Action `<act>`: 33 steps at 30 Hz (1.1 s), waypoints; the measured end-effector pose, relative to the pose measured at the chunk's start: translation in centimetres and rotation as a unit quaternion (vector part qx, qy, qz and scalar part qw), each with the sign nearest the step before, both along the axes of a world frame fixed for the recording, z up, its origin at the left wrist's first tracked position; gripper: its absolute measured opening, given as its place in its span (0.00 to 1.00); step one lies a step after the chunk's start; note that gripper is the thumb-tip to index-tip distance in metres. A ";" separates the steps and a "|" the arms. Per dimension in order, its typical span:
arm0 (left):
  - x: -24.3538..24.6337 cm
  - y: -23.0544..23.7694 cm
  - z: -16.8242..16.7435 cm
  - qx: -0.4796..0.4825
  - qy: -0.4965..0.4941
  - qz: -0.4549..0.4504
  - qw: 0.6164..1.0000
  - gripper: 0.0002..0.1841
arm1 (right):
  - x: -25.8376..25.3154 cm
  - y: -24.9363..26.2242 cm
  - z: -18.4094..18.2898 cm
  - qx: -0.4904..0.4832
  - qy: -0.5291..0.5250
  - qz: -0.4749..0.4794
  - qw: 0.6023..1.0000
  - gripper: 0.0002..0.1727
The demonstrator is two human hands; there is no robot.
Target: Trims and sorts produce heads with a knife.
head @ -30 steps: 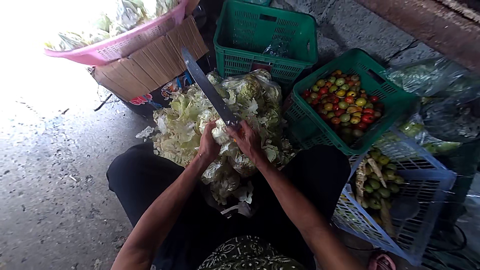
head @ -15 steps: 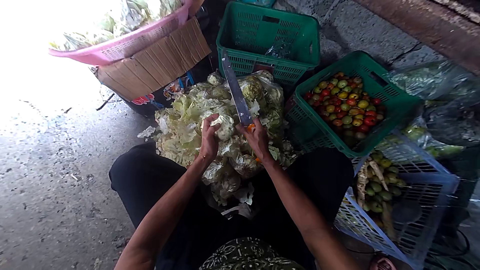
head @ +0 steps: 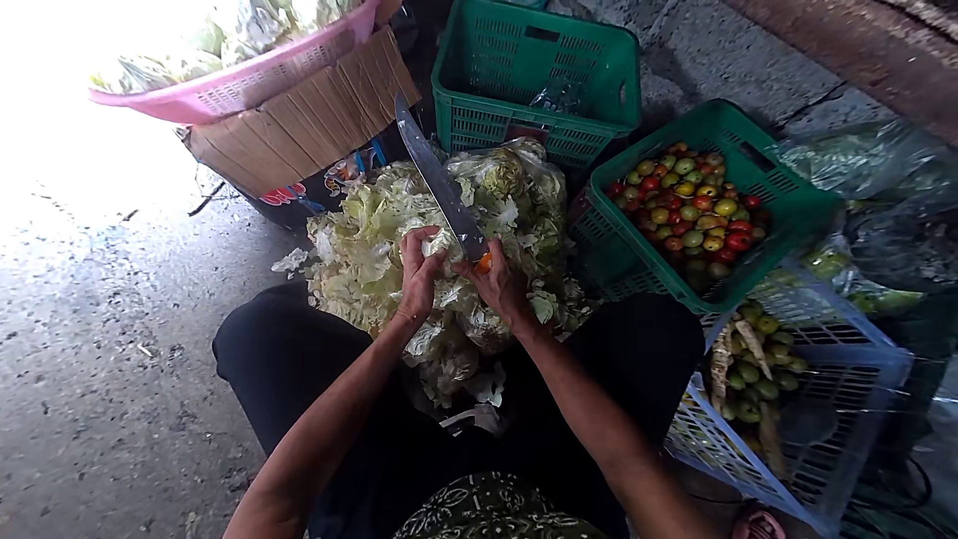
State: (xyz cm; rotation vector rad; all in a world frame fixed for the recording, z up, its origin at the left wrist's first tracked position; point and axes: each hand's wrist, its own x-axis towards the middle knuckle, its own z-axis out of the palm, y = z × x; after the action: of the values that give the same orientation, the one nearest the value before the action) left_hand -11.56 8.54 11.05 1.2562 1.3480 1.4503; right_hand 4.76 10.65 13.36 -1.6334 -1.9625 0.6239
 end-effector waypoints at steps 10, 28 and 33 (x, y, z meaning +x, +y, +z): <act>0.3 0.0 -0.6 -0.002 -0.023 0.023 0.999 0.26 | -0.9 -0.2 -1.6 -0.100 0.129 0.027 0.986 0.35; -0.2 0.7 -0.2 -0.121 -0.276 0.069 0.951 0.24 | 1.8 4.4 -6.2 -0.159 -0.018 -0.090 0.983 0.35; 0.5 1.2 1.0 -0.151 -0.361 0.080 0.917 0.23 | 2.0 5.8 -9.5 -0.089 -0.011 -0.013 0.996 0.38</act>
State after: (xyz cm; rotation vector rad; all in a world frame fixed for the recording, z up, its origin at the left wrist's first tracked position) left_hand -11.05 9.73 12.09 0.3417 1.1037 1.5264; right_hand 6.79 16.43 3.90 -1.7746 -1.9458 0.7936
